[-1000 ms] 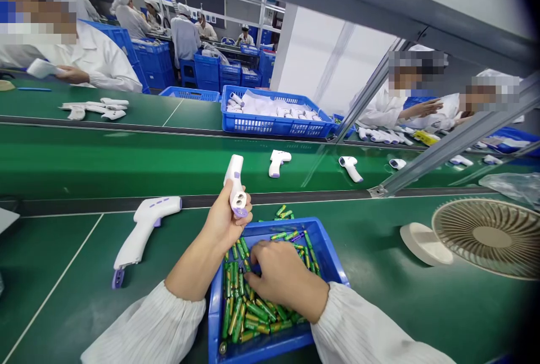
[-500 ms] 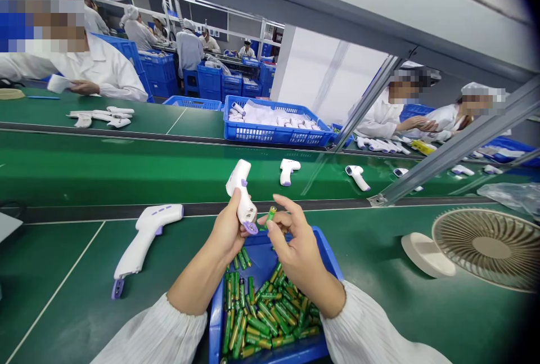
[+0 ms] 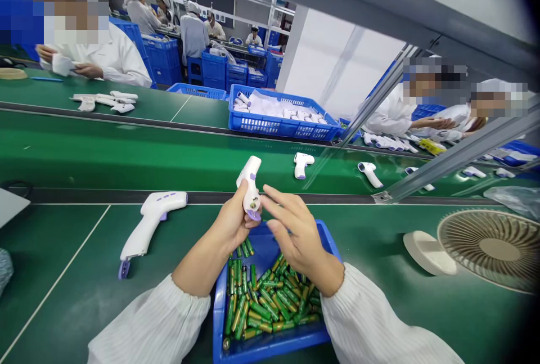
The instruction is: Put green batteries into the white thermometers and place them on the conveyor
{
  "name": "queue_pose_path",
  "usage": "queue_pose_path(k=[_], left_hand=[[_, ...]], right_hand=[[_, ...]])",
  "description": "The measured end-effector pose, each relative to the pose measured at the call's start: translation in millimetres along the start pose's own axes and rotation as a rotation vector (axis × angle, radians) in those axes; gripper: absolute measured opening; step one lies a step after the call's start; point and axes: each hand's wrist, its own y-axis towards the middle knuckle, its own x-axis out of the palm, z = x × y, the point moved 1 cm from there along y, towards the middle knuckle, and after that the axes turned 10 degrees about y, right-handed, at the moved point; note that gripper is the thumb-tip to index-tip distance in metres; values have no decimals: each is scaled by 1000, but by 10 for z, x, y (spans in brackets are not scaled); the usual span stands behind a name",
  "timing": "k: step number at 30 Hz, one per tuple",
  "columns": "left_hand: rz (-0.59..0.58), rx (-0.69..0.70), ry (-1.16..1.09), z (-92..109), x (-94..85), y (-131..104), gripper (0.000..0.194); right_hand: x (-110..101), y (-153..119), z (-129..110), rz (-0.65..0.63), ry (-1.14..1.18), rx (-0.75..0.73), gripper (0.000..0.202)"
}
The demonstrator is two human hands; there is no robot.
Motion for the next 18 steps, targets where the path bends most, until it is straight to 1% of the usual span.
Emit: queue_pose_path(k=[2,3,4,5,7,8,9,10,11,12,13,15,17,18], left_hand=[[-32,0,-49,24,-3,12,36],[-42,-2,-67,33,-5,15,36],[-44,-7,-78,38,-7,16,36],[-43,-10,-80,39,-10,16,36],[-38,-8,-78,36,-18,14,35],[-38,-4,-77,32,-20,13,35],[-41,-2,-77,29,-22,14,35],[-43,0,-76,27,-22,15,35],[-43,3,-74,26,-19,17,35],[-41,5,-69,27,-15,20,35],[-36,7,-63,29,-9,21,35],[-21,8,-47,32,6,21,36],[-17,7,-27,30,19,15,37],[-17,10,-16,27,22,11,38]], right_hand=[[-18,-69,-27,-58,-29,148,25],[0,-118,-39,-131,-68,236,24],[37,-175,-49,-247,-124,327,24],[88,-238,-57,-394,-189,411,25],[206,-361,-68,-671,-293,527,23],[258,-410,-69,-760,-315,564,20],[297,-446,-67,-809,-316,592,15],[318,-465,-61,-822,-298,615,10],[321,-467,-53,-798,-261,633,6],[303,-450,-43,-734,-206,641,4],[267,-416,-33,-626,-141,633,4],[160,-305,-21,-310,-4,561,3],[53,-171,-20,34,87,427,11],[17,-106,-20,155,93,344,17]])
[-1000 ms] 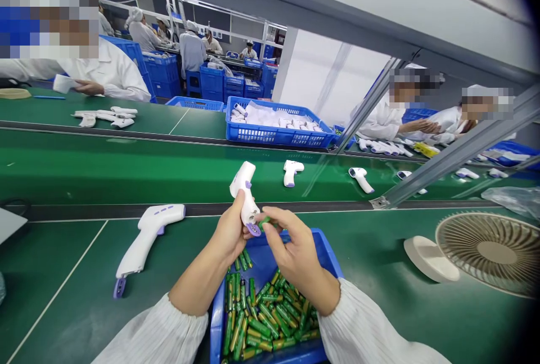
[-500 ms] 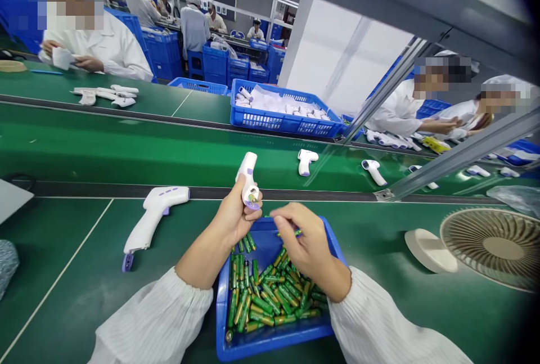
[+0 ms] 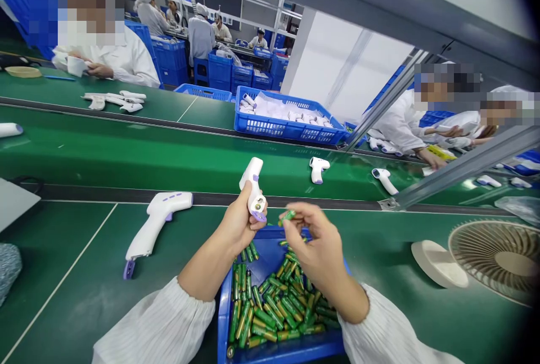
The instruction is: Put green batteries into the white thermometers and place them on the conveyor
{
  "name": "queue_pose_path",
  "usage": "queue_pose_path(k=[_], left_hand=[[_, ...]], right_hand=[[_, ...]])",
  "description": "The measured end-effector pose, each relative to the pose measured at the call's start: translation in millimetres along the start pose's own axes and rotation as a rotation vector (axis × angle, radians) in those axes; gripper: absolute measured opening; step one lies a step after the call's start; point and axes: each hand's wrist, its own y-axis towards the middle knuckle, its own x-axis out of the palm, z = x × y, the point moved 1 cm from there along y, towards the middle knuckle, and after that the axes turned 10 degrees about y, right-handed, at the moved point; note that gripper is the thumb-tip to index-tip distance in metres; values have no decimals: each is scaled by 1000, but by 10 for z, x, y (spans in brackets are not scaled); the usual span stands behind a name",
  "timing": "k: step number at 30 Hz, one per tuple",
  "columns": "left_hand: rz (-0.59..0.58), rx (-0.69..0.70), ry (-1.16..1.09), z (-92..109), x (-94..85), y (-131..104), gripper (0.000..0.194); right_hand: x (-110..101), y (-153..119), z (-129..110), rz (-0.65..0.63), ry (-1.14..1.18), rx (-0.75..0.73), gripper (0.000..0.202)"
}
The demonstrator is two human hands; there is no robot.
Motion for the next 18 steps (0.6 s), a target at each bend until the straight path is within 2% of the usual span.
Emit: queue_pose_path(k=[2,6,9,11,15,16,18], left_hand=[[17,10,15,-10,-4,-6,38],[64,10,-1,-31,-25,-2,37],[55,-6,-18,-43,-22,4,38],[50,-7,6,-52,-15,0,39],[50,4,89,-69,-12,-17,44],[52,3,95,-72,-15,-19,45],[43,5,96,-79,-16,-17,46]], right_hand=[[4,111,-29,70,-12,-172,24],[109,224,37,-43,-103,-392,24],[131,229,107,-58,-160,-500,30],[114,218,130,-104,-179,-486,32],[106,182,151,-241,-25,-331,43],[119,174,158,-235,13,-322,45],[156,167,179,-150,60,-314,36]])
